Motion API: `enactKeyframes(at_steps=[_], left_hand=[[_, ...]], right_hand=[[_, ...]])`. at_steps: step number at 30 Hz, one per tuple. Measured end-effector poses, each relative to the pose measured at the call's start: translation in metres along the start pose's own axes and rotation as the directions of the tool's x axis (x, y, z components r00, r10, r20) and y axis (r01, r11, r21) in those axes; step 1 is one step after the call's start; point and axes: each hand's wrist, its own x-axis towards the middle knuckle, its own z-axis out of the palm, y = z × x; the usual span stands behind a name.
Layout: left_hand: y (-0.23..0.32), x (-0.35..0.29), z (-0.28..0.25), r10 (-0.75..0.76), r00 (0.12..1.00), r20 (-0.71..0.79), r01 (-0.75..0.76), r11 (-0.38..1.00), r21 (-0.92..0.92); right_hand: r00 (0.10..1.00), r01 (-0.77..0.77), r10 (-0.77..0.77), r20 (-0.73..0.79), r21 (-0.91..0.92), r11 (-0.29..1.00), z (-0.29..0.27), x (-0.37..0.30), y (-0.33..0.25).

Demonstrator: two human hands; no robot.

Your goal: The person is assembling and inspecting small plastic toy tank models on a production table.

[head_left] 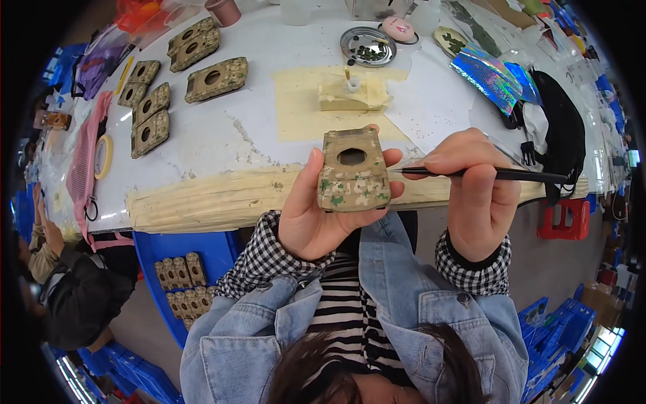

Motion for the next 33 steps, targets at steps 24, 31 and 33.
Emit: enactKeyframes(at_steps=[24,31,33], left_hand=[[-0.0033,0.0013,0.0046,0.022,0.998,-0.056,-0.021,0.999,0.030],[-0.0034,0.0021,0.0044,0.025,0.998,-0.056,-0.023,0.999,0.033],[-0.0030,0.0021,0.0043,0.026,0.998,-0.060,-0.024,0.999,0.035]], right_hand=[[0.992,-0.092,0.092,0.092,0.002,0.996,0.0043,0.0053,-0.0081],[0.991,-0.065,0.071,0.115,-0.059,0.996,0.0018,0.0067,-0.0083],[0.992,-0.035,0.046,0.119,-0.092,0.995,0.0016,0.0069,-0.0080]])
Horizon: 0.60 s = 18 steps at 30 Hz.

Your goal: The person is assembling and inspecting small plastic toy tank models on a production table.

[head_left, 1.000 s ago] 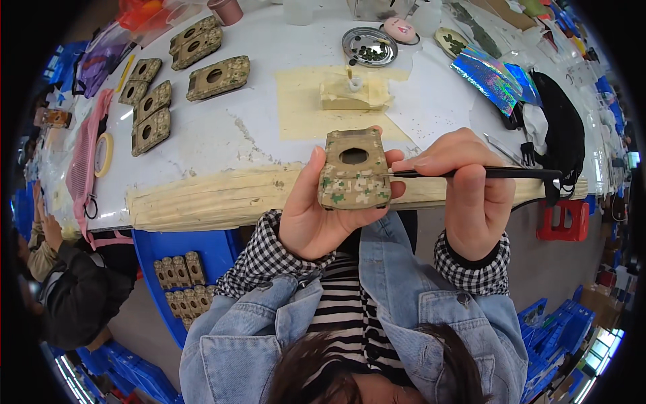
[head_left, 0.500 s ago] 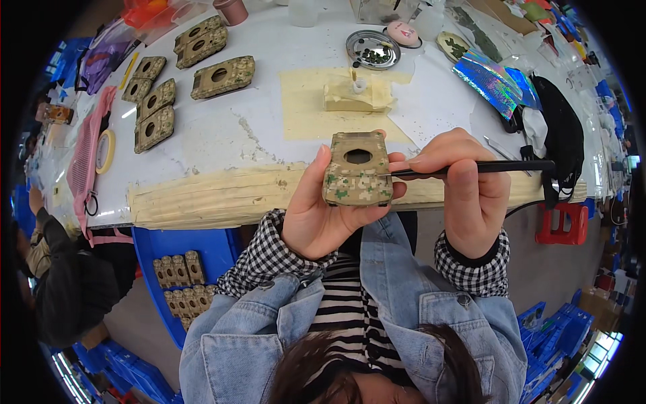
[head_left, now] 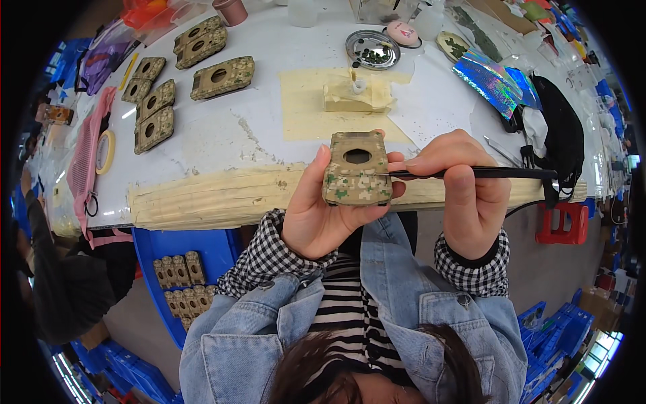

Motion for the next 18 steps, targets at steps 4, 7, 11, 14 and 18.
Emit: enactKeyframes(at_steps=[4,7,11,14,18], left_hand=[[0.0000,-0.0005,0.0004,0.006,1.000,-0.015,-0.006,1.000,0.007],[0.0001,-0.0004,0.0003,0.004,1.000,-0.011,-0.004,1.000,0.002],[0.0036,-0.0009,-0.0044,-0.030,0.999,0.038,0.029,0.999,0.030],[0.0043,-0.0013,-0.0050,-0.049,0.997,0.064,0.048,0.998,0.030],[0.0048,-0.0014,-0.0064,-0.051,0.997,0.057,0.049,0.998,0.035]], right_hand=[[0.999,0.035,-0.035,-0.003,-0.028,0.999,0.0001,-0.0002,0.0005],[0.999,0.049,-0.049,-0.001,-0.041,0.998,0.0004,-0.0001,0.0011],[1.000,0.022,-0.022,-0.009,-0.019,1.000,0.0008,-0.0006,-0.0003],[1.000,0.017,-0.017,-0.013,-0.006,1.000,0.0005,-0.0005,-0.0003],[1.000,-0.021,0.021,-0.009,0.049,0.999,0.0009,-0.0005,-0.0012]])
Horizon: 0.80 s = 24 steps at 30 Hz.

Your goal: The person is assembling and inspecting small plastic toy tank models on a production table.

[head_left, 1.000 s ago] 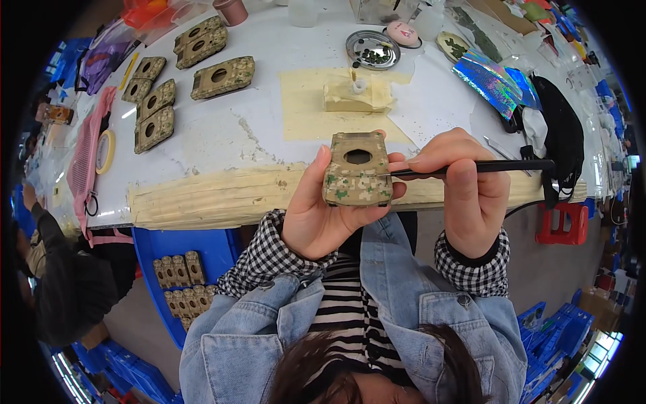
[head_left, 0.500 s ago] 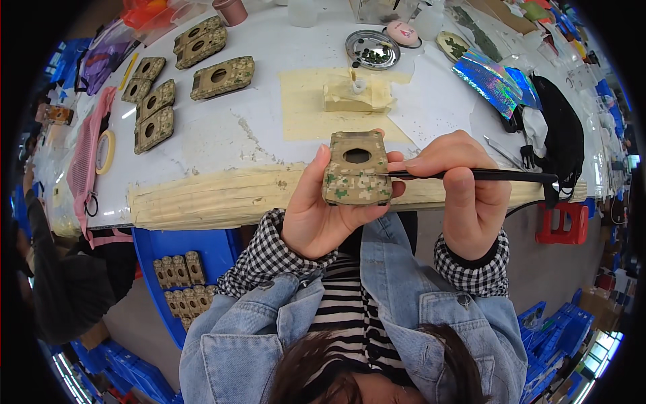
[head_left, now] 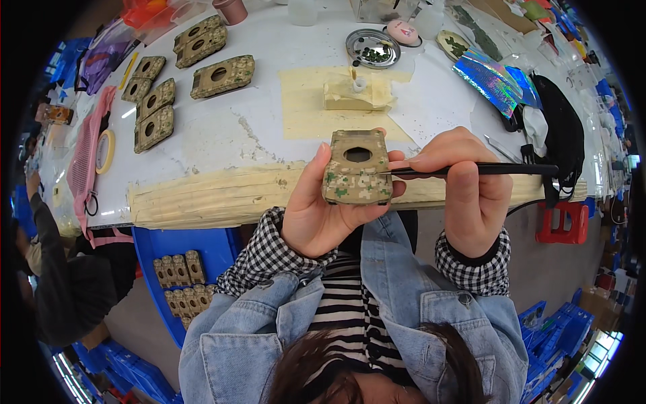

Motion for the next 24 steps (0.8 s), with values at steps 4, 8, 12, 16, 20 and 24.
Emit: enactKeyframes(at_steps=[4,8,12,16,20,24], left_hand=[[-0.001,0.001,0.000,-0.015,1.000,0.004,0.016,0.996,-0.084],[-0.003,0.001,0.004,-0.018,1.000,-0.023,0.014,0.987,-0.160],[-0.002,0.000,0.002,-0.039,0.999,-0.014,0.036,0.985,-0.169],[-0.002,-0.001,0.000,-0.039,0.999,-0.021,0.035,0.989,-0.146],[-0.003,-0.002,0.000,-0.028,0.999,-0.035,0.024,0.993,-0.119],[-0.003,-0.001,-0.001,-0.022,0.999,-0.028,0.019,0.993,-0.118]], right_hand=[[0.999,-0.045,0.047,-0.008,0.171,0.984,0.002,0.001,0.001],[0.985,-0.121,0.091,0.147,0.213,0.969,-0.010,0.011,-0.001],[0.971,-0.192,0.141,0.192,0.279,0.941,-0.011,0.017,-0.001],[0.970,-0.198,0.153,0.191,0.249,0.948,-0.011,0.017,-0.002],[0.972,-0.186,0.141,0.189,0.251,0.950,-0.011,0.017,-0.002],[0.972,-0.197,0.153,0.178,0.260,0.945,-0.009,0.016,0.000]])
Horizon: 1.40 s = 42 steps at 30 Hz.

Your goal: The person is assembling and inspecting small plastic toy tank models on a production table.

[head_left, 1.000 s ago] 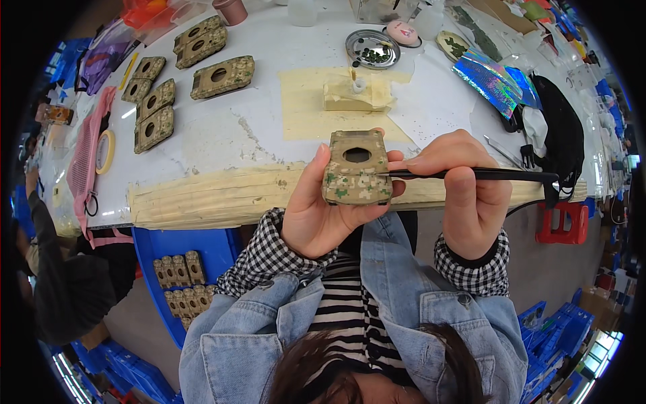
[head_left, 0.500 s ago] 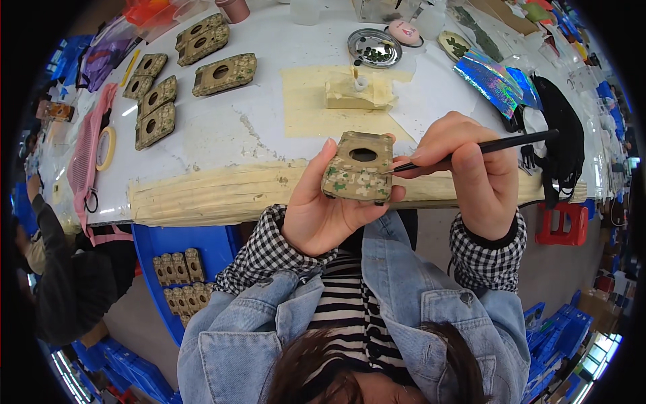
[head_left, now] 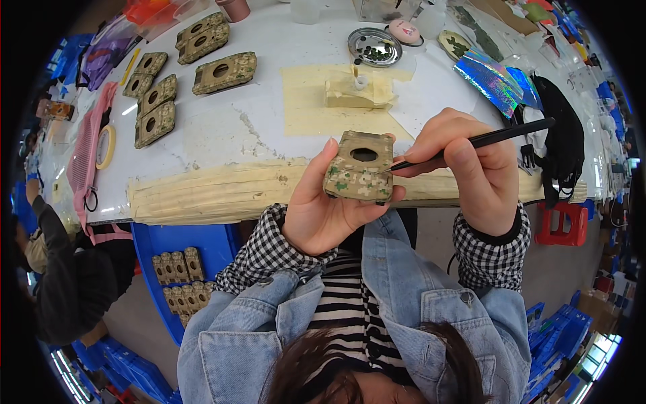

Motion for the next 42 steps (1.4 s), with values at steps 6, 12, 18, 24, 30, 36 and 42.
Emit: enactKeyframes(at_steps=[6,12,18,24,30,36,42], left_hand=[[-0.0004,-0.0007,0.0016,0.013,1.000,-0.023,-0.013,1.000,0.001],[-0.0009,-0.0003,0.0038,0.013,1.000,-0.027,-0.013,1.000,-0.010],[0.0019,-0.0011,-0.0053,-0.014,0.998,0.056,0.012,0.999,0.044],[-0.0006,-0.0014,0.0000,0.018,0.999,-0.042,-0.019,1.000,-0.006],[0.0024,-0.0011,-0.0053,-0.004,0.998,0.062,0.000,0.998,0.064],[0.0010,-0.0004,-0.0018,0.005,0.999,0.039,-0.007,0.999,0.047],[0.0018,0.0001,-0.0022,0.005,0.999,0.036,-0.006,0.999,0.042]], right_hand=[[1.000,0.021,-0.020,0.012,-0.033,0.999,0.0003,0.0001,-0.0003],[0.999,0.033,-0.030,0.029,-0.099,0.995,-0.0003,-0.0001,-0.0017],[1.000,0.019,-0.019,0.002,-0.077,0.997,0.0011,-0.0014,-0.0001],[1.000,0.010,-0.012,-0.025,-0.063,0.998,0.0034,-0.0010,0.0003],[1.000,0.030,-0.030,-0.002,-0.098,0.995,0.0029,0.0000,-0.0005],[0.995,0.104,-0.101,0.025,-0.273,0.956,0.0013,0.0000,-0.0016],[0.989,0.138,-0.149,-0.011,-0.301,0.944,0.0037,-0.0009,0.0019]])
